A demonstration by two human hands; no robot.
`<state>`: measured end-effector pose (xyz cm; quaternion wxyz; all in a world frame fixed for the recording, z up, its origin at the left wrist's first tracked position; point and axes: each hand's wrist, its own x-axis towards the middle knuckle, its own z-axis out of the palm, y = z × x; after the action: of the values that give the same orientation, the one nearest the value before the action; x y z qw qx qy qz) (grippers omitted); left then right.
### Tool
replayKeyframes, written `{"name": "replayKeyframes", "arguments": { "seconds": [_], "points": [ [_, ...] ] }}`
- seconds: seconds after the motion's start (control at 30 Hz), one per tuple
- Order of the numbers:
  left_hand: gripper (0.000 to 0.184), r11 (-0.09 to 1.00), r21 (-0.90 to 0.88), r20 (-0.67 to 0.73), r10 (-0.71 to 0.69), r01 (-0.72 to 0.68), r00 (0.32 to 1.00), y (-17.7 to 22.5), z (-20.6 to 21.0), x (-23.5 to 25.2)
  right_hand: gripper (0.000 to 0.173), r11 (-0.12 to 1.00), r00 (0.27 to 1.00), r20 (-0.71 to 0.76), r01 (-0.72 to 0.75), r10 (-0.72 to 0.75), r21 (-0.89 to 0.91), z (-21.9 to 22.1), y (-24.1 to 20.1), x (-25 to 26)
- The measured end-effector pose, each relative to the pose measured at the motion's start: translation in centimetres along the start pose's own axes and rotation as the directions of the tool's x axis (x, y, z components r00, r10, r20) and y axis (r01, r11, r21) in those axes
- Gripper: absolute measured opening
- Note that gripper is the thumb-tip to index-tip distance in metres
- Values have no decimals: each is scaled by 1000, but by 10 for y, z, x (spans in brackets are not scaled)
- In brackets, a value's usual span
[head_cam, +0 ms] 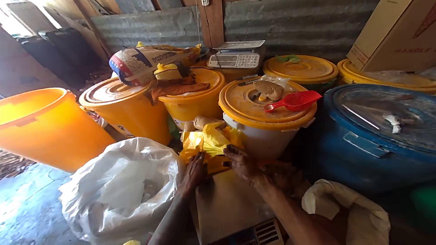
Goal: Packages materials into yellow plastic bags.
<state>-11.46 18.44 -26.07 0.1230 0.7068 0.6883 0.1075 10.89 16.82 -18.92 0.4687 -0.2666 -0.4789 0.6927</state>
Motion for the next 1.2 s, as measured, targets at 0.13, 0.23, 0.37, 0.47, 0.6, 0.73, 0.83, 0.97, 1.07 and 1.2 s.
{"name": "replayKeyframes", "arguments": {
  "seconds": [0.13,0.23,0.37,0.47,0.6,0.73,0.83,0.97,1.07,1.2],
  "points": [
    [58,993,55,97,-109,104,989,-8,24,9,28,962,980,18,193,-200,196,-16,-33,-14],
    [65,991,44,116,-130,126,985,-3,27,9,29,885,933,11,337,-360,322,-35,-62,-29],
    [76,985,48,131,-173,168,976,11,8,2,34,741,842,21,463,-539,487,-48,-96,-47],
    [74,979,26,131,-203,202,970,35,-28,-14,29,747,830,56,467,-554,473,-43,-99,-59],
    [51,811,-556,131,-133,184,982,57,-63,-57,29,787,736,437,610,-518,-95,-13,-64,-79],
    [83,418,-808,544,256,416,799,59,-53,-104,21,479,704,701,659,-119,-580,35,-3,-117],
    [35,461,-818,536,392,344,748,58,-43,-115,29,348,700,714,669,1,-657,42,37,-133],
    [11,508,-829,404,257,233,878,49,-40,-121,25,352,708,706,663,-7,-661,38,73,-143],
    [24,411,-875,302,45,258,952,42,-50,-126,26,526,575,759,563,304,-637,41,56,-128],
    [37,292,-910,274,-111,295,955,43,-76,-131,41,585,628,618,301,472,-753,22,30,-102]
  ]
}}
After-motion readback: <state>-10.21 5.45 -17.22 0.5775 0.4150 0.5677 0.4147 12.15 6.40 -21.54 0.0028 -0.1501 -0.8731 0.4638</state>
